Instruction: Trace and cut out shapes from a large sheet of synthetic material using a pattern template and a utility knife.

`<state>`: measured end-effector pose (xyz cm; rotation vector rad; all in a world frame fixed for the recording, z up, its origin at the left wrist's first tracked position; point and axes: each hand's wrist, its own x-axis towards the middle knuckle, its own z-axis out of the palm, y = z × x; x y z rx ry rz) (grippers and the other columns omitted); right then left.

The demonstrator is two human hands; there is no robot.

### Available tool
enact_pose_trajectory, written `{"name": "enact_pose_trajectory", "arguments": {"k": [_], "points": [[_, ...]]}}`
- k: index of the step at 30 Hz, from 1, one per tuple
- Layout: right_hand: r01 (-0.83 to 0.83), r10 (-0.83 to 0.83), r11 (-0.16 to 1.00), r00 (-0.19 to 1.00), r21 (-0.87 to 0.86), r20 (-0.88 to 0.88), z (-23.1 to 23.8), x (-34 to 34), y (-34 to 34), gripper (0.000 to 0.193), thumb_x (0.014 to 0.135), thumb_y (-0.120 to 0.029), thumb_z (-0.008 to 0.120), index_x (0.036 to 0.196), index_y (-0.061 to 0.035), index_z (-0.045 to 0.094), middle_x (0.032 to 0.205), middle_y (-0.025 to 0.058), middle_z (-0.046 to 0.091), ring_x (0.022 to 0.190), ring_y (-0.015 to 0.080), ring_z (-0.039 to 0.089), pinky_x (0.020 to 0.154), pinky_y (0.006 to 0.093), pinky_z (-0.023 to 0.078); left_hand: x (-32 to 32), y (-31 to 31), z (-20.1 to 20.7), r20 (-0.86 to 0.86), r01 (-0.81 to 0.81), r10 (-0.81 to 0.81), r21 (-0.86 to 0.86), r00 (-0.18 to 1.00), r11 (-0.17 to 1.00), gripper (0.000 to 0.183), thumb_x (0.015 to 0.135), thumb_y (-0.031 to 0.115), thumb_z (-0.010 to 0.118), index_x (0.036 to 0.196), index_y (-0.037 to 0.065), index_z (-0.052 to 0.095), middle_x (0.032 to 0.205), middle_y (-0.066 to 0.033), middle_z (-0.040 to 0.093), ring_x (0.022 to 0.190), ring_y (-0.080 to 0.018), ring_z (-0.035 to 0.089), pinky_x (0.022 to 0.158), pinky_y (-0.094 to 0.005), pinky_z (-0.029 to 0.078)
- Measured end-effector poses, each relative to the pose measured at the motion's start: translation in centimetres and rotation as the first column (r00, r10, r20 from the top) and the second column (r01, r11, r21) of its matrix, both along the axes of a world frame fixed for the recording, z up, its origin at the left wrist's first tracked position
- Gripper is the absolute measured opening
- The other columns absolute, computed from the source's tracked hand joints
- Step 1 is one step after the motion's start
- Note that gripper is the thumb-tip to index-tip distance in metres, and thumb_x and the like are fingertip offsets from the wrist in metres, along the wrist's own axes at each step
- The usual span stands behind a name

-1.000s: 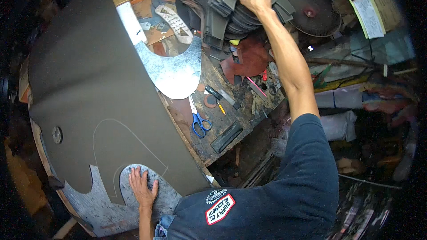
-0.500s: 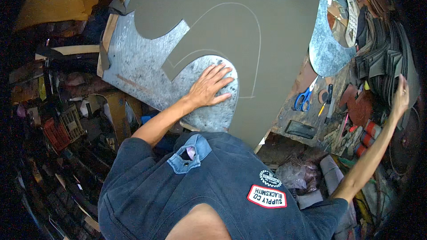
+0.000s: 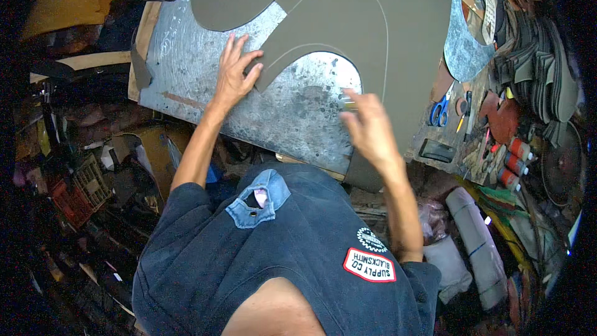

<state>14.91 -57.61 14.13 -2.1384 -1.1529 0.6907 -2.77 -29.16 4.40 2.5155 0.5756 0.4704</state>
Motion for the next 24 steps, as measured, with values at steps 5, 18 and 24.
{"name": "enact_pose_trajectory", "arguments": {"k": [5, 18, 24], "points": [[-0.077, 0.076, 0.992, 0.997, -0.099, -0.017, -1.6, -6.4, 9.5, 0.038, 0.091, -0.014, 0.063, 0.129, -0.0129, 0.058, 0.1, 0.0157, 0.064, 0.087, 0.0374, 0.066, 0.076, 0.0457, 0.054, -1.6, 2.3, -1.4, 0.009, 0.085, -0.084, -0.093, 0.996, 0.992, 0.032, 0.084, 0.024, 0.069, 0.115, 0.017, 0.067, 0.149, -0.0178, 0.04, 0.143, -0.0454, 0.025, 0.115, -0.0548, 0.021], [-0.04, 0.055, 0.997, 0.972, -0.07, 0.23, -5.6, -9.2, 16.0, 0.033, 0.091, -0.015, 0.06, 0.124, -0.0079, 0.062, 0.108, 0.0218, 0.063, 0.083, 0.0423, 0.068, 0.069, 0.05, 0.056, -1.5, 2.1, -1.7, 0.003, 0.071, -0.071, -0.103, 0.997, 0.992, 0.025, 0.086, 0.02, 0.064, 0.111, 0.021, 0.07, 0.15, -0.0151, 0.039, 0.144, -0.0412, 0.025, 0.117, -0.0553, 0.018], [-0.013, 0.038, 0.994, 0.97, -0.107, 0.241, -5.5, -9.2, 15.8, 0.031, 0.092, -0.016, 0.057, 0.122, -0.0096, 0.062, 0.106, 0.0235, 0.063, 0.082, 0.0435, 0.067, 0.07, 0.051, 0.056, -1.1, 1.8, -2.1, 0.025, 0.04, -0.039, -0.038, 0.999, 0.998, 0.022, 0.084, 0.018, 0.062, 0.105, 0.02, 0.071, 0.149, -0.0154, 0.042, 0.142, -0.0422, 0.029, 0.116, -0.0563, 0.02]]}}
